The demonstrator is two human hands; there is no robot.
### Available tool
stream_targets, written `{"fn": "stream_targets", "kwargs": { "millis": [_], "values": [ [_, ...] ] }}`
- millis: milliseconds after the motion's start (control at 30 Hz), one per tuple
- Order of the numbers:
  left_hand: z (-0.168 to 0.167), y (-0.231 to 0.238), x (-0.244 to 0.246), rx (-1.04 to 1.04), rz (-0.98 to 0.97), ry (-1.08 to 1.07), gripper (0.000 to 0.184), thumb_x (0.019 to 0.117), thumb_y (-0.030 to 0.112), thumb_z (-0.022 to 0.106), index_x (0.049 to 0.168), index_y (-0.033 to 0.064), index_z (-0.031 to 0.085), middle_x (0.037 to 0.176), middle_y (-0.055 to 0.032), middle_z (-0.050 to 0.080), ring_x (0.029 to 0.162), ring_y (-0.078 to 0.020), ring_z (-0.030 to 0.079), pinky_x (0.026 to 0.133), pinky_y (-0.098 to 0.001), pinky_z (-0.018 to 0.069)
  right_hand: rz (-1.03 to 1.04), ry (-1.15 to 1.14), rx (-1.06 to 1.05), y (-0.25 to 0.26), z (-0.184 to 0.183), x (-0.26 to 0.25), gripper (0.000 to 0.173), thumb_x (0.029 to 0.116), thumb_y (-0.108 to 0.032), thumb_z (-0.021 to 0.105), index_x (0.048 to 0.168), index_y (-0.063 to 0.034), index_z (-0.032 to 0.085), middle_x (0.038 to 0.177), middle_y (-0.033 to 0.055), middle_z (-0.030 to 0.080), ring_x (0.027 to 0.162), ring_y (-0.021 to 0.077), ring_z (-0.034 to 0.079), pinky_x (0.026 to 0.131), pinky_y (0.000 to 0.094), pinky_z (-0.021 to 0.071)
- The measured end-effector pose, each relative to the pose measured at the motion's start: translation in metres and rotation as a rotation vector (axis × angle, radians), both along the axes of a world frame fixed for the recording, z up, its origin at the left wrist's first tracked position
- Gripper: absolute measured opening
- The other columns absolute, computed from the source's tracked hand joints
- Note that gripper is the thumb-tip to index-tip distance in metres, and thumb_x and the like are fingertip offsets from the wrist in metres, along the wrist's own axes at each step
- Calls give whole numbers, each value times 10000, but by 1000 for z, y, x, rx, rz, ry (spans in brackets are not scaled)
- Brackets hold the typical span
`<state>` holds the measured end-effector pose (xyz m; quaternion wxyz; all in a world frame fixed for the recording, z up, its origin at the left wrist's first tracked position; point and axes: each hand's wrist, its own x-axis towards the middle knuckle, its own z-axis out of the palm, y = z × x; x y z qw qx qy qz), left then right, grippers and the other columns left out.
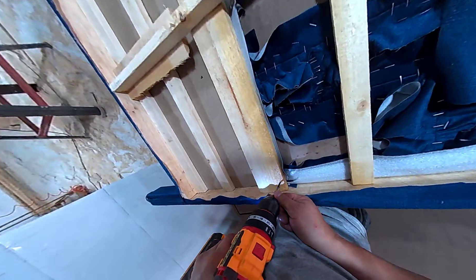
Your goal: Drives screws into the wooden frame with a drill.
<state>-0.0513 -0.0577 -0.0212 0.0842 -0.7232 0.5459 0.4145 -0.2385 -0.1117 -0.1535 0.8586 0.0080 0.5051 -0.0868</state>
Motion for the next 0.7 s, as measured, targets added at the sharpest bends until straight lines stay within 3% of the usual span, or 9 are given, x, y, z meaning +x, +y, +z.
{"fn": "stream_targets", "kwargs": {
  "millis": [267, 500, 700],
  "values": [
    [-3, -6, -4, 6, 3, -9, 387, 849, 326, 735, 1054, -2, 734, 891, -140, 768, 817, -195, 758, 741, -403, 610, 74, 22, -25, -2, 0, -1, 455, 1126, -322, 400, 880, -41, 658, 602, 0, 541, 502, 71, 490, 484, 214, 404],
    [-8, -7, -1, -14, 15, 33, 407, 838, 346, 748, 1069, 12, 735, 901, -109, 771, 836, -126, 747, 768, -327, 606, 28, 20, -3, -1, 1, 0, 481, 1132, -334, 374, 847, -38, 625, 578, 18, 545, 481, 78, 496, 476, 212, 410],
    [-12, -8, -1, 0, 20, 35, 459, 830, 403, 749, 1102, 34, 739, 921, -93, 775, 856, -114, 747, 775, -346, 608, 18, 16, -8, -1, 1, -1, 511, 1137, -348, 344, 849, -36, 629, 586, 22, 563, 483, 85, 507, 478, 214, 419]
  ]
}}
